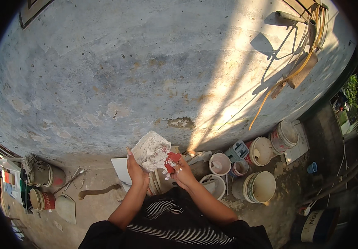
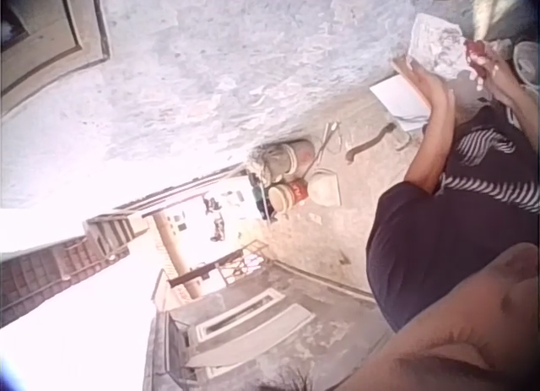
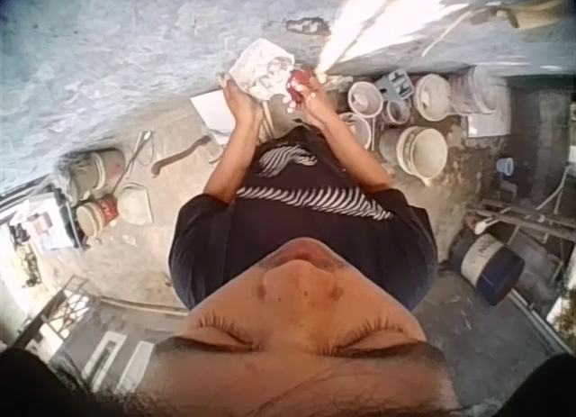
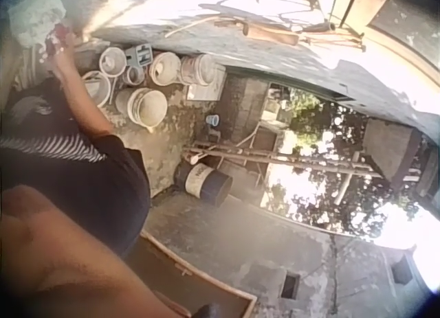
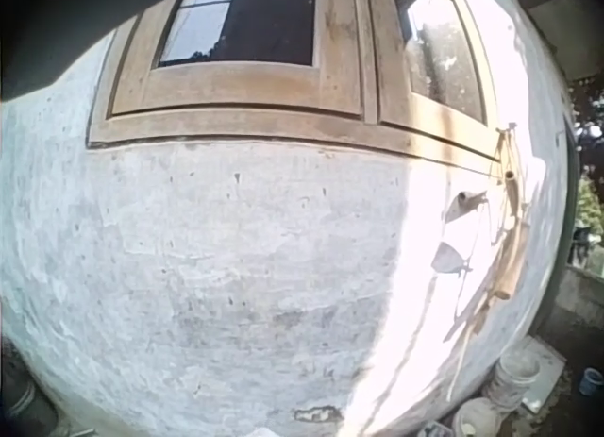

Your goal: Apply wall putty or filler to a hole or damaged section of a wall using a putty knife.

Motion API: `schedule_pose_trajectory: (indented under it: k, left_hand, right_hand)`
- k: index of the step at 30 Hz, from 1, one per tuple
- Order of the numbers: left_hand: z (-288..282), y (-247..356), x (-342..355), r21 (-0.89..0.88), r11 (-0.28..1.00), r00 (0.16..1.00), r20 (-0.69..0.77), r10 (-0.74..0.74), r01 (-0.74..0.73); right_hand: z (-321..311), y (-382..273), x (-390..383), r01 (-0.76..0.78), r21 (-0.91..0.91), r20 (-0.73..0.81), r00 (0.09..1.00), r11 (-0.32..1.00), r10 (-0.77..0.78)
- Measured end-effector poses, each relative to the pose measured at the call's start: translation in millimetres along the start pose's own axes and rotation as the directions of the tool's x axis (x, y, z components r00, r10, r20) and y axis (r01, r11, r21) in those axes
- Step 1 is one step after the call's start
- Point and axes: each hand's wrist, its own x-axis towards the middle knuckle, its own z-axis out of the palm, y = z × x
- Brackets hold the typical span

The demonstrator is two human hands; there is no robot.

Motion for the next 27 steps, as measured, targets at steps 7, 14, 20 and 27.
schedule_pose_trajectory:
  k: [7, 14, 20, 27]
  left_hand:
    - [-10.5, 7.3, 2.0, 0.022, 0.999, 0.998, -0.045, -0.044, 0.045]
    - [-19.5, 9.6, 12.2, -0.058, 0.993, 0.994, 0.029, -0.103, 0.105]
    - [-17.6, 18.8, 12.5, -0.066, 0.989, 0.991, 0.030, -0.130, 0.131]
    - [-30.5, 27.9, 14.0, -0.049, 0.994, 0.995, -0.042, -0.095, 0.093]
  right_hand:
    - [-20.6, 4.8, 12.7, -0.067, 0.285, 0.005, 0.998, 0.956, 0.069]
    - [-33.4, -13.7, 21.9, 0.024, 0.249, -0.065, 0.998, 0.968, -0.009]
    - [-48.6, -19.7, 40.0, 0.001, 0.286, -0.061, 0.998, 0.958, 0.017]
    - [-69.2, -18.6, 98.7, 0.122, 0.275, -0.241, 0.969, 0.954, -0.054]
